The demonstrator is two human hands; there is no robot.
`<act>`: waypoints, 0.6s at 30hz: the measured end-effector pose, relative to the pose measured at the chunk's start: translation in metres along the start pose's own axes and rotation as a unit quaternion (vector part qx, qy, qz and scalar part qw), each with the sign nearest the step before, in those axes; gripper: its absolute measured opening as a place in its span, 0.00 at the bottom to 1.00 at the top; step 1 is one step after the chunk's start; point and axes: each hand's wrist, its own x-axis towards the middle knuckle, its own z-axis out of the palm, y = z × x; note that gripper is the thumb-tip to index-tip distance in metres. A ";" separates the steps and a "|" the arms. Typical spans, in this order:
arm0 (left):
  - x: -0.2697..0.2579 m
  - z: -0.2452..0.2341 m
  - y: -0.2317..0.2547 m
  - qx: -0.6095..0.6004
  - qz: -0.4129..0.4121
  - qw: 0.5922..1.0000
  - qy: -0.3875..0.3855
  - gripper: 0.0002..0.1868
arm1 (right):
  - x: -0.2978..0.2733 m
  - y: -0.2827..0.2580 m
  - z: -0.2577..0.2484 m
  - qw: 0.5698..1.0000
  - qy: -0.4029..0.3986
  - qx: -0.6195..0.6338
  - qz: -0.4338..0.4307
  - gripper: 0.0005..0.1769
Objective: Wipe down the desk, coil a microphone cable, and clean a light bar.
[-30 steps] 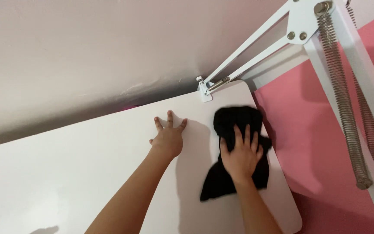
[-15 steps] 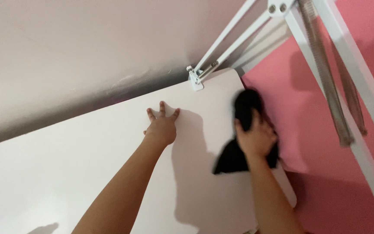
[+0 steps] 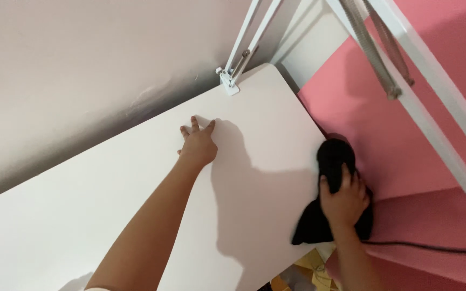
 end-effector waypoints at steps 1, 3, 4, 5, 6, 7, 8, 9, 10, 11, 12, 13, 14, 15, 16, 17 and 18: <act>-0.002 0.007 -0.004 0.002 0.003 1.000 0.001 0.44 | -0.010 -0.013 -0.002 1.000 0.002 0.001 0.003 0.45; -0.008 0.021 -0.012 0.043 0.026 0.997 0.060 0.37 | -0.031 -0.037 -0.006 0.998 0.045 -0.021 -0.043 0.42; -0.017 0.019 -0.010 0.045 0.028 0.997 0.059 0.37 | -0.041 -0.069 -0.026 0.998 0.045 -0.022 -0.040 0.42; -0.027 0.018 -0.009 0.055 0.029 0.997 0.055 0.36 | -0.052 -0.099 -0.045 0.999 -0.031 0.003 -0.033 0.40; -0.037 0.017 -0.007 0.065 0.030 0.996 0.051 0.35 | -0.063 -0.130 -0.065 0.993 -0.107 0.028 -0.026 0.38; -0.041 0.019 -0.007 0.066 0.031 0.996 0.051 0.35 | -0.080 -0.152 -0.064 0.994 -0.107 0.029 -0.024 0.38; -0.045 0.021 -0.008 0.067 0.045 0.995 0.051 0.35 | -0.098 -0.174 -0.063 0.989 -0.090 0.061 -0.096 0.39; -0.048 0.022 -0.008 0.067 0.059 0.995 0.053 0.34 | -0.116 -0.197 -0.061 0.979 -0.073 0.094 -0.167 0.41; -0.049 0.024 -0.012 0.069 0.060 0.994 0.054 0.34 | -0.135 -0.215 -0.066 0.979 -0.071 0.096 -0.165 0.41; -0.051 0.028 -0.015 0.060 0.069 0.994 0.063 0.33 | -0.157 -0.233 -0.071 0.962 -0.121 0.124 -0.210 0.39; -0.052 0.032 -0.018 0.051 0.077 0.993 0.072 0.32 | -0.178 -0.250 -0.077 0.940 -0.171 0.153 -0.254 0.37; -0.055 0.033 -0.020 0.052 0.080 0.993 0.072 0.32 | -0.195 -0.248 -0.080 0.940 -0.169 0.153 -0.253 0.37; -0.057 0.035 -0.021 0.062 0.073 0.993 0.067 0.32 | -0.212 -0.246 -0.083 0.921 -0.149 0.168 -0.318 0.41; -0.060 0.036 -0.023 0.074 0.068 0.993 0.061 0.32 | -0.230 -0.245 -0.087 0.897 -0.130 0.183 -0.380 0.44; -0.062 0.036 -0.026 0.078 0.071 0.993 0.060 0.32 | -0.229 -0.233 -0.086 0.899 -0.129 0.184 -0.375 0.44; -0.064 0.037 -0.030 0.073 0.071 0.993 0.054 0.32 | -0.229 -0.220 -0.085 0.900 -0.172 0.187 -0.355 0.42; -0.066 0.038 -0.034 0.068 0.071 0.994 0.048 0.32 | -0.229 -0.207 -0.083 0.898 -0.215 0.190 -0.334 0.41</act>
